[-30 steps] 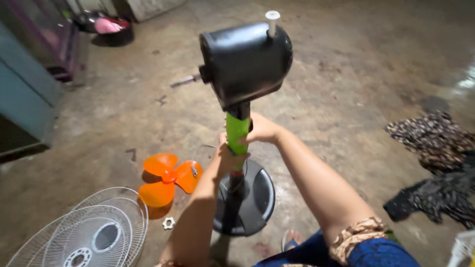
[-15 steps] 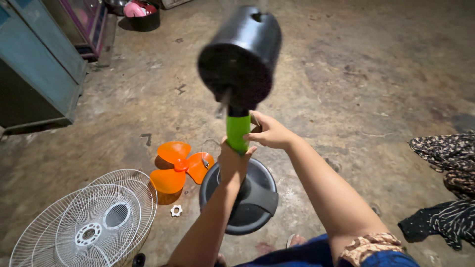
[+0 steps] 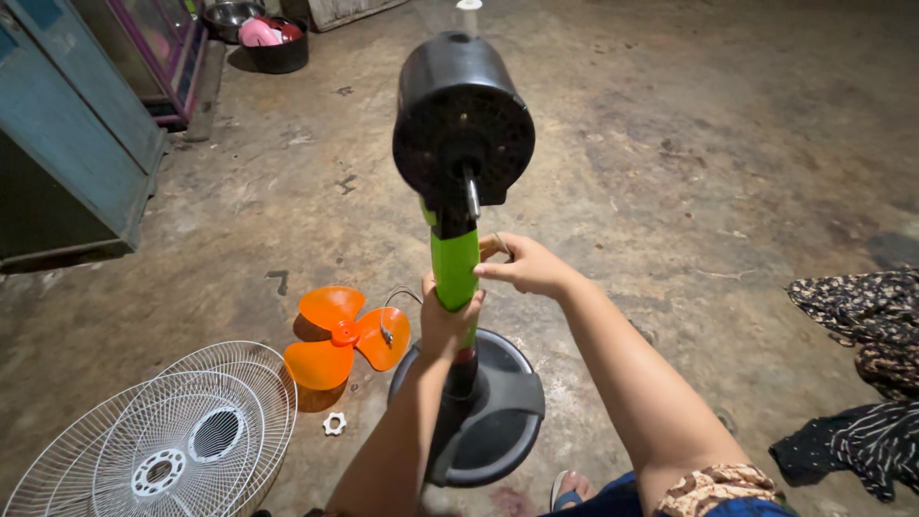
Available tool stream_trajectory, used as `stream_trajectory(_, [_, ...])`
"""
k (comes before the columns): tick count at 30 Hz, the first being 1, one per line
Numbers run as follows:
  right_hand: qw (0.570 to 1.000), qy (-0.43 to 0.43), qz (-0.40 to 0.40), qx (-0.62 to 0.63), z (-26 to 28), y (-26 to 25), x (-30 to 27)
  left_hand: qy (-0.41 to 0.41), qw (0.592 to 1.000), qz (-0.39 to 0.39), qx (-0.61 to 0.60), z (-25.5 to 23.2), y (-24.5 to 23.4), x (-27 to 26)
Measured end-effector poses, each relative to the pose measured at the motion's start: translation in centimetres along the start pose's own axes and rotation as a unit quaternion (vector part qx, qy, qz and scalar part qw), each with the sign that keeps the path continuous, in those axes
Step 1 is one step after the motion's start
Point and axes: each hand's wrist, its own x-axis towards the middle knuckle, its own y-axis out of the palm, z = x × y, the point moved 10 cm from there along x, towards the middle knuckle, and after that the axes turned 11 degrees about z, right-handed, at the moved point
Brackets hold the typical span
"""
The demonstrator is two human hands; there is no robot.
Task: The person uses a screwdriver to tighten screws on the stand and motor housing of a disassembled pedestal fan. They work on the base joint and then move to the rear of the motor casing, turning the screwdriver repeatedly.
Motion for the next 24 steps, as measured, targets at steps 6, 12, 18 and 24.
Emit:
stream_trajectory(6, [0.973,0.144,-0.132,0.124,-10.6,-7.5,-0.6,-0.058,0.99,-0.061,-0.118,1.5,0.9,-0.2])
stream_trajectory(12, [0.961,0.14,-0.158,0.178,-11.0,-9.9,-2.6,0.032,0.991,-0.124,-0.026,1.1,0.5,0.6])
stream_trajectory(18, [0.985,0.053,-0.159,-0.035,-3.5,-10.3,-4.0,0.063,0.99,-0.121,-0.046,1.4,1.7,-0.4])
stream_trajectory(24, [0.961,-0.143,-0.206,-0.12,6.0,-10.2,-8.1,0.024,0.992,-0.125,-0.011,2.9,1.8,-1.9])
